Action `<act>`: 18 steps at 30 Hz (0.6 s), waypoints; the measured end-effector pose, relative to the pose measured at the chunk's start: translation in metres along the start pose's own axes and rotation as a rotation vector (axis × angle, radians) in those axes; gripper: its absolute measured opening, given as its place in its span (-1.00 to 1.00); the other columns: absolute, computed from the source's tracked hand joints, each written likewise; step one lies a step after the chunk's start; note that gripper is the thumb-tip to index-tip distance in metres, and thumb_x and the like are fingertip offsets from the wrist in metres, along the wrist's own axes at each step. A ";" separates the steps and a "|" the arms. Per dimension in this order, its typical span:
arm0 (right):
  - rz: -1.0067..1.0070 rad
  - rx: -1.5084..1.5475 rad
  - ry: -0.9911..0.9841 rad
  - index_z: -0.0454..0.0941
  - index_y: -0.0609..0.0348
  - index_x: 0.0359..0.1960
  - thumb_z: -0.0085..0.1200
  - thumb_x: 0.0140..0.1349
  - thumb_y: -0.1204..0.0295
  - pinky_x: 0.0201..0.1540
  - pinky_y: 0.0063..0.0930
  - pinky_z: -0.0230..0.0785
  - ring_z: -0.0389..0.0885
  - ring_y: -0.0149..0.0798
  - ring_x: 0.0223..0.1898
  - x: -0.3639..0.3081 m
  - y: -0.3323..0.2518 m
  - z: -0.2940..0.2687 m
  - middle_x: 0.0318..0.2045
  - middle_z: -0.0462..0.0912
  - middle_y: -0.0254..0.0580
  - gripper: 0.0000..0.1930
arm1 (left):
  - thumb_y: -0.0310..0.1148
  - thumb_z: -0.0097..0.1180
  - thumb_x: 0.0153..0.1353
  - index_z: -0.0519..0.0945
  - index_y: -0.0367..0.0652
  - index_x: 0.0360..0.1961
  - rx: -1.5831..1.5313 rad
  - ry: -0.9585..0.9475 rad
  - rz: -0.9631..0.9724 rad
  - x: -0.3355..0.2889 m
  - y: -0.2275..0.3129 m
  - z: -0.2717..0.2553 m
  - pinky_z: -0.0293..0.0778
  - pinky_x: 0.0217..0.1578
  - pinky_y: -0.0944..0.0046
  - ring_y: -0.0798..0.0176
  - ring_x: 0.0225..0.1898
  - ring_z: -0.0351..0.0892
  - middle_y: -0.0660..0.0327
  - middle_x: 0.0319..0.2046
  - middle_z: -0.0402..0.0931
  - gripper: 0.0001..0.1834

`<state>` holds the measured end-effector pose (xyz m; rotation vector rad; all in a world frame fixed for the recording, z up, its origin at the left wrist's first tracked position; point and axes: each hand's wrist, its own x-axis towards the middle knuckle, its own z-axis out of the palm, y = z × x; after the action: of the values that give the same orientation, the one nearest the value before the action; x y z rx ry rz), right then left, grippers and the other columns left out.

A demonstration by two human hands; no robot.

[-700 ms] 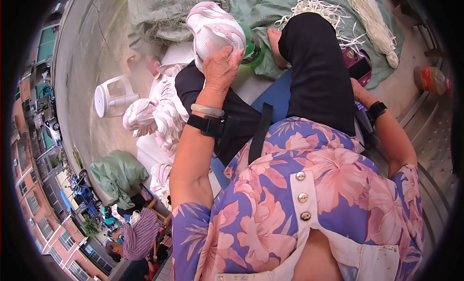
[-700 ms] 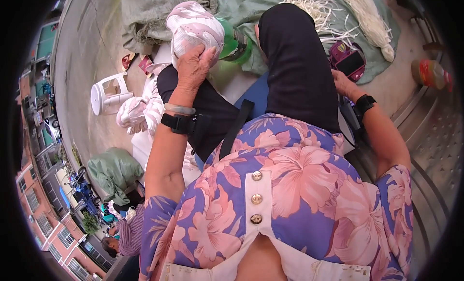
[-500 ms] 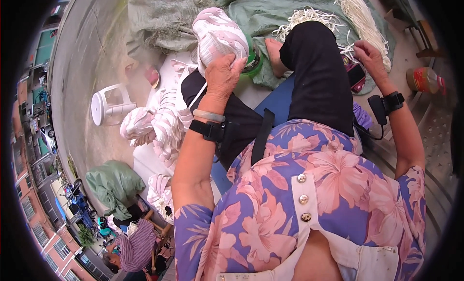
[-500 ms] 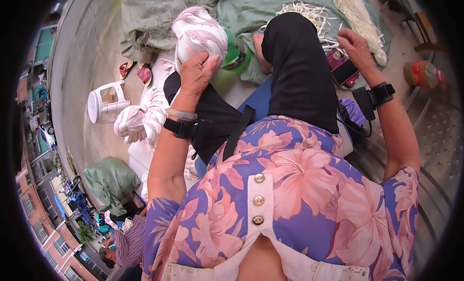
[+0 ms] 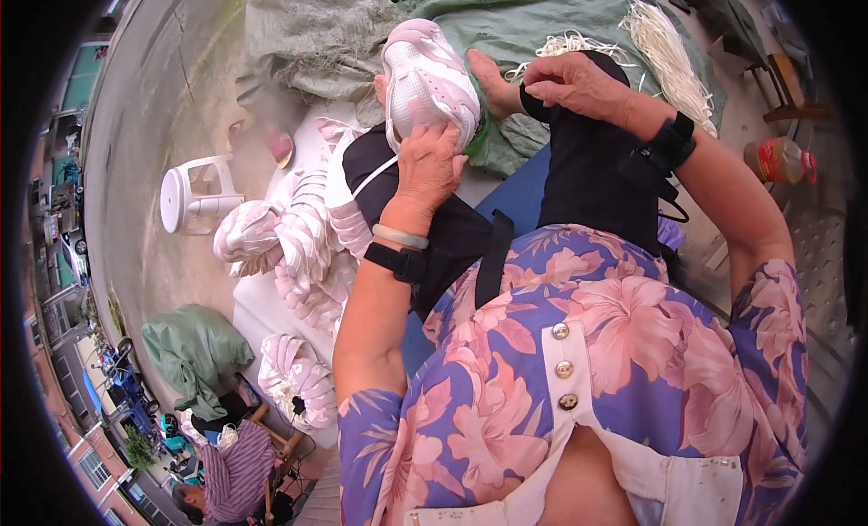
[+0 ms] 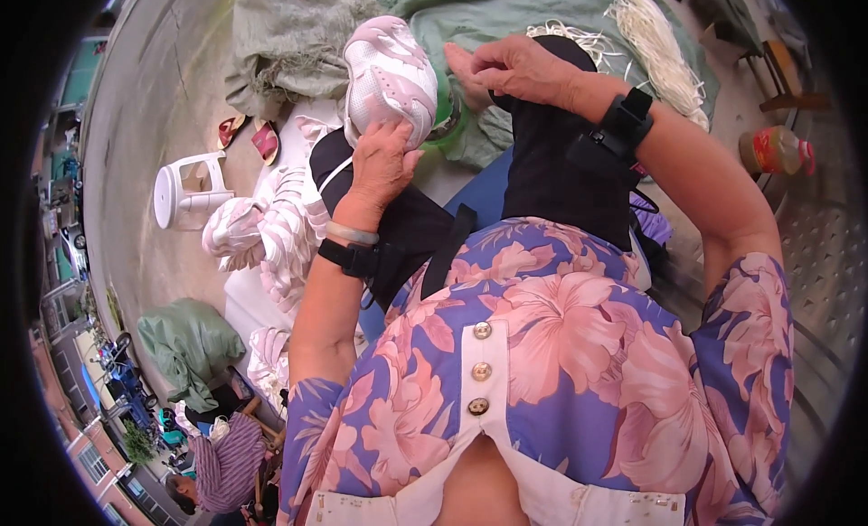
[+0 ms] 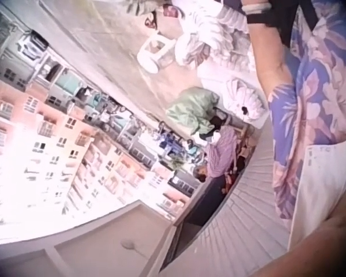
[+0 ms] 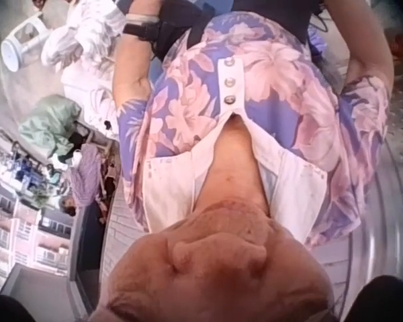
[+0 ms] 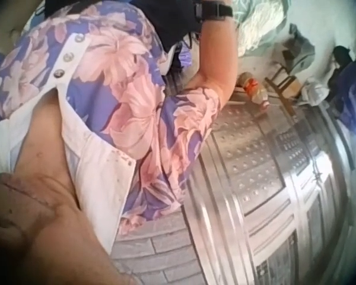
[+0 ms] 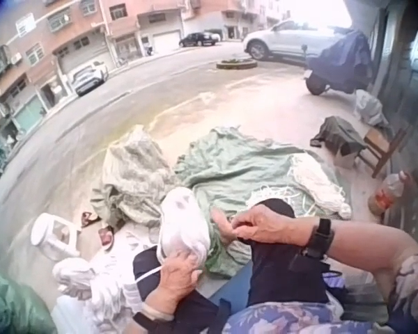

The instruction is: The recorder is lacing a white and pink athletic shoe.

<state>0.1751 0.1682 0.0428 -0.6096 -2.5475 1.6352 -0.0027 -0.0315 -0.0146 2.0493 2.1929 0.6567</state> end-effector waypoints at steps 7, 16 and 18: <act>0.172 0.322 0.187 0.51 0.21 -0.34 0.03 0.15 0.41 -0.44 -0.69 0.35 0.48 -0.57 -0.52 -0.033 0.019 -0.004 -0.53 0.51 -0.42 -0.86 | -0.39 0.24 -0.19 0.54 -0.12 -0.28 0.164 -0.123 -0.014 -0.003 0.003 -0.002 0.37 -0.26 0.10 0.07 -0.23 0.44 0.18 -0.29 0.53 -0.66; 0.098 0.334 0.262 0.53 0.22 -0.35 0.06 0.14 0.41 -0.45 -0.66 0.36 0.45 -0.55 -0.55 -0.045 0.032 0.002 -0.53 0.52 -0.40 -0.86 | -0.41 0.04 -0.10 0.56 -0.04 -0.48 0.351 -0.235 -0.134 -0.016 0.012 -0.008 0.25 -0.29 0.08 0.12 -0.32 0.47 0.21 -0.53 0.52 -0.89; 0.077 0.283 0.255 0.52 0.23 -0.37 0.05 0.14 0.41 -0.46 -0.65 0.35 0.45 -0.54 -0.56 -0.049 0.037 0.005 -0.55 0.51 -0.40 -0.86 | -0.39 0.09 -0.11 0.56 -0.05 -0.44 0.359 -0.259 -0.101 -0.026 0.011 -0.015 0.27 -0.29 0.09 0.13 -0.29 0.47 0.21 -0.50 0.53 -0.87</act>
<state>0.2298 0.1596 0.0163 -0.8341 -2.0930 1.7676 0.0058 -0.0608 -0.0030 2.0122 2.3673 -0.0195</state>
